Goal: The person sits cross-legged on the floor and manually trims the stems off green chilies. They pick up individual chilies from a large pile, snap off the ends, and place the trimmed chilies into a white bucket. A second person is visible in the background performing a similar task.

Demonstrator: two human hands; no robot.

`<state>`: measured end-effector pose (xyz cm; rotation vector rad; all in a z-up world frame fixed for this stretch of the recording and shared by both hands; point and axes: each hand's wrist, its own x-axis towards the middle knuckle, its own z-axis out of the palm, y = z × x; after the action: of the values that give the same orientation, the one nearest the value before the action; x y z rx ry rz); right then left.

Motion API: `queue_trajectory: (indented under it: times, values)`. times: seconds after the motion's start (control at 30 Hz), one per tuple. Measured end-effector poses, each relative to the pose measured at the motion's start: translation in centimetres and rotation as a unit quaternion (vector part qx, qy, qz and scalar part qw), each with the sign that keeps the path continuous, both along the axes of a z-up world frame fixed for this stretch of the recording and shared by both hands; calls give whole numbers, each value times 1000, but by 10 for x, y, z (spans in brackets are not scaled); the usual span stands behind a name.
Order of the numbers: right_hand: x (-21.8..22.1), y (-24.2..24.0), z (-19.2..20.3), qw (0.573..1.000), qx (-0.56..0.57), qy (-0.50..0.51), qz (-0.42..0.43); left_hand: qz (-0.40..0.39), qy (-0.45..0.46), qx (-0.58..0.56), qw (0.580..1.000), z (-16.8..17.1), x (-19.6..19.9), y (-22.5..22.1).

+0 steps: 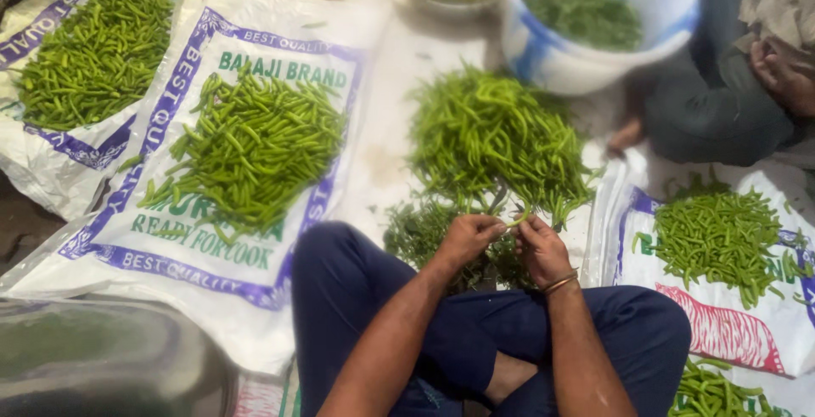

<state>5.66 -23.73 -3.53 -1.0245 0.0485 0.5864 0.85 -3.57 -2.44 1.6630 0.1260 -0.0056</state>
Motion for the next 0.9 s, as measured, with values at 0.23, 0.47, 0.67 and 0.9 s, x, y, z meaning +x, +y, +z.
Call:
queue_trajectory:
  times: [0.23,0.47,0.67,0.9]
  values:
    - [-12,30,23,885,-410,-219,-29,100,51,124,986,8,0,4]
    - [-7,-53,35,927,364,-29,-90,202,214,250,923,26,-6,43]
    - [52,3,-34,884,-439,-145,-71,140,225,310,913,33,-6,32]
    - [86,19,-90,785,-571,-224,-86,130,182,205,953,10,0,42]
